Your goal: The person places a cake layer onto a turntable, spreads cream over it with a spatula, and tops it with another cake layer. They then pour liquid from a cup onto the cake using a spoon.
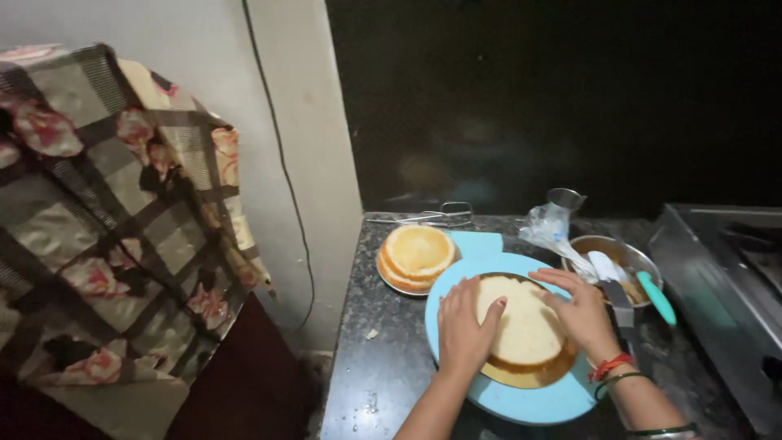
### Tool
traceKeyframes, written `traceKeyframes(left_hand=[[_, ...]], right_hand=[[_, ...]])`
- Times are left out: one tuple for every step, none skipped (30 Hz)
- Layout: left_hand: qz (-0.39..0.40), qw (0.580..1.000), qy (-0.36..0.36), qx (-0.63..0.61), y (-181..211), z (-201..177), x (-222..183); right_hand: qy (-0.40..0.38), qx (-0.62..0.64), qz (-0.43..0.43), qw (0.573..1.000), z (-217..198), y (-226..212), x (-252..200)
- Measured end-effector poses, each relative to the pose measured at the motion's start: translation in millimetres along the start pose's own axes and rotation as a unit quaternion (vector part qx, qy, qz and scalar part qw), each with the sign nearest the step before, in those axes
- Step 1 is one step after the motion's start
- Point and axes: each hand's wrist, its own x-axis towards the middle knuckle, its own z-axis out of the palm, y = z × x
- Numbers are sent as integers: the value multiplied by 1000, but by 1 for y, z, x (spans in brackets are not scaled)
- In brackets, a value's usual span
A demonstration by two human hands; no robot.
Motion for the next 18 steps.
traceKeyframes(left_hand=[[4, 1000, -4, -2, -1, 4, -2], [-1, 1000, -3, 15, -2, 7, -4], [-6, 999, -1, 33, -3, 11, -5], [-3, 999, -3, 31, -1, 13, -6], [-17, 1000, 0, 22, 1, 15, -7], [-33, 999, 3, 13, 2, 17, -8], [-32, 999, 1, 12, 3, 18, -9], [-42, 999, 15, -3, 4, 18, -9], [-52, 998, 28, -17, 5, 19, -8], [-51, 998, 29, -18, 9, 16, -9], [-64, 997, 31, -33, 13, 13, -10], [-76, 995, 34, -49, 18, 11, -9], [-74, 995, 37, -50, 19, 11, -10], [-74, 995, 38, -47, 19, 11, -8], [-75, 996, 38, -44, 19, 12, -7], [-74, 996, 40, -43, 20, 13, -7], [-84, 995, 37, -42, 22, 15, -6], [-93, 994, 35, -42, 23, 15, -4]], right_hand=[[5, -2, 2, 1000, 0, 0, -8], [11, 5, 19, 1000, 1, -1, -15], [17, 13, 36, 999, 2, -1, -22], [20, 12, 37, 999, 5, -3, -26], [17, 31, 54, 998, 9, -5, -30], [11, 51, 71, 996, 14, -7, -34], [13, 50, 72, 996, 14, -11, -37], [12, 46, 61, 997, 14, -16, -40], [10, 41, 49, 998, 14, -20, -41], [11, 41, 48, 998, 13, -25, -43], [11, 26, 44, 999, 12, -31, -44], [12, 11, 39, 999, 10, -37, -43], [13, 10, 35, 999, 9, -34, -42], [11, 19, 46, 999, 10, -31, -40], [9, 27, 56, 998, 11, -28, -37], [9, 28, 54, 998, 7, -27, -35], [13, 50, 65, 997, 4, -27, -33], [17, 71, 74, 995, 2, -27, -29]])
